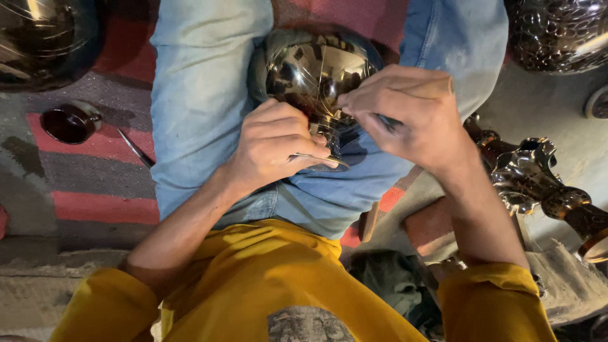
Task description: The person sits on a mat and engraves a shiny metal vase resting on their lap. They use a small pointed tool to carve fine lines into the vase's surface, rotating the vase to access different areas. The person switches between tools to refine the engraved patterns.
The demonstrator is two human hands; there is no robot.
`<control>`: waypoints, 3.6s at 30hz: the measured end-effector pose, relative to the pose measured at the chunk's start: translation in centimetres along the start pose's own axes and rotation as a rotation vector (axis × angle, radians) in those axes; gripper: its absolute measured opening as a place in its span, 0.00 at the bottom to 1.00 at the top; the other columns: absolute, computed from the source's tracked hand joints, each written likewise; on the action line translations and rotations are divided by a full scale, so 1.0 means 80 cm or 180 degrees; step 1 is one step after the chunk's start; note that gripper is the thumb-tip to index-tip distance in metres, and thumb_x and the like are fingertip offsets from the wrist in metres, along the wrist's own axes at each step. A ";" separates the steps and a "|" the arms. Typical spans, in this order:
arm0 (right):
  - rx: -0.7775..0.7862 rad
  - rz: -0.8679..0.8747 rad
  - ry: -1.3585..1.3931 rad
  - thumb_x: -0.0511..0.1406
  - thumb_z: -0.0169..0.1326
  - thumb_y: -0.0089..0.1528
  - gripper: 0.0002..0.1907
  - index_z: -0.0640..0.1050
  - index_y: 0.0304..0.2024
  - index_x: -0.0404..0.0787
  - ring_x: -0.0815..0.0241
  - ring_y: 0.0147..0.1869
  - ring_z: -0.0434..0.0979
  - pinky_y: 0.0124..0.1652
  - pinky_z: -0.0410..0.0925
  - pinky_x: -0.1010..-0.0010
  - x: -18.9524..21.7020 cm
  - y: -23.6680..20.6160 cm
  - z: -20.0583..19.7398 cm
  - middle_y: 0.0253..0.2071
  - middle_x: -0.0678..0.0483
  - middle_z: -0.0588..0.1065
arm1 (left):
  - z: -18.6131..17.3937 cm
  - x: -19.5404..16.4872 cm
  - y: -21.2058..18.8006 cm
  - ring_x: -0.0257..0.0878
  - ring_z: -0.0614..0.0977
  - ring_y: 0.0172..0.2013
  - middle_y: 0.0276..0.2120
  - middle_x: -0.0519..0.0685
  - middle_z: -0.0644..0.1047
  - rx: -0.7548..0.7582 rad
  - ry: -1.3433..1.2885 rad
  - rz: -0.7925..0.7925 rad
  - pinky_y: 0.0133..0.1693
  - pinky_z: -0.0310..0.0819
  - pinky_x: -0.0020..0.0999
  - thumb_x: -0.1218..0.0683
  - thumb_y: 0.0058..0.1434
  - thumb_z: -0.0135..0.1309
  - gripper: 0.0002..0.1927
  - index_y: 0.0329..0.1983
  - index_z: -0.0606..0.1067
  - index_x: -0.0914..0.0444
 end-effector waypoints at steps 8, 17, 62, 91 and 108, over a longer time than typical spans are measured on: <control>-0.0032 0.0072 -0.0023 0.22 0.64 0.60 0.09 0.80 0.39 0.36 0.55 0.49 0.85 0.47 0.77 0.70 0.000 -0.008 0.002 0.43 0.52 0.82 | 0.002 0.001 -0.002 0.39 0.78 0.38 0.32 0.40 0.79 0.0010 0.0044 -0.0008 0.39 0.66 0.36 0.56 0.53 0.75 0.11 0.35 0.82 0.57; 0.0122 -0.0048 -0.0144 0.24 0.65 0.59 0.09 0.79 0.38 0.37 0.54 0.49 0.84 0.47 0.76 0.68 0.002 -0.012 -0.003 0.43 0.52 0.82 | 0.006 0.001 -0.002 0.39 0.78 0.37 0.32 0.40 0.79 0.0015 0.0062 0.0000 0.38 0.65 0.36 0.56 0.52 0.75 0.12 0.35 0.82 0.57; -0.3768 0.2269 0.0831 0.24 0.59 0.68 0.07 0.72 0.43 0.31 0.62 0.42 0.83 0.46 0.79 0.73 0.042 -0.100 0.150 0.40 0.42 0.81 | 0.099 -0.018 -0.078 0.42 0.78 0.35 0.33 0.42 0.79 -0.1075 0.0175 -0.0314 0.40 0.69 0.36 0.56 0.50 0.76 0.17 0.35 0.77 0.58; -0.3672 0.2236 0.0875 0.22 0.58 0.68 0.06 0.72 0.42 0.31 0.62 0.45 0.84 0.48 0.78 0.75 0.052 -0.101 0.163 0.43 0.40 0.81 | 0.082 -0.021 -0.079 0.46 0.77 0.37 0.36 0.47 0.81 -0.0956 -0.0018 -0.0228 0.42 0.65 0.40 0.47 0.55 0.58 0.15 0.38 0.80 0.63; -0.3378 0.2189 0.0794 0.22 0.58 0.67 0.06 0.73 0.41 0.30 0.60 0.50 0.84 0.50 0.76 0.76 0.059 -0.109 0.164 0.45 0.40 0.81 | 0.085 -0.025 -0.080 0.47 0.78 0.37 0.37 0.48 0.81 -0.0964 0.0003 -0.0262 0.42 0.65 0.40 0.45 0.57 0.58 0.17 0.37 0.80 0.63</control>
Point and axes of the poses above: each hand's wrist, its own y-axis towards the middle knuckle, its own z-axis out of the palm, x = y × z, the point moved 2 cm from there along y, towards the middle knuckle
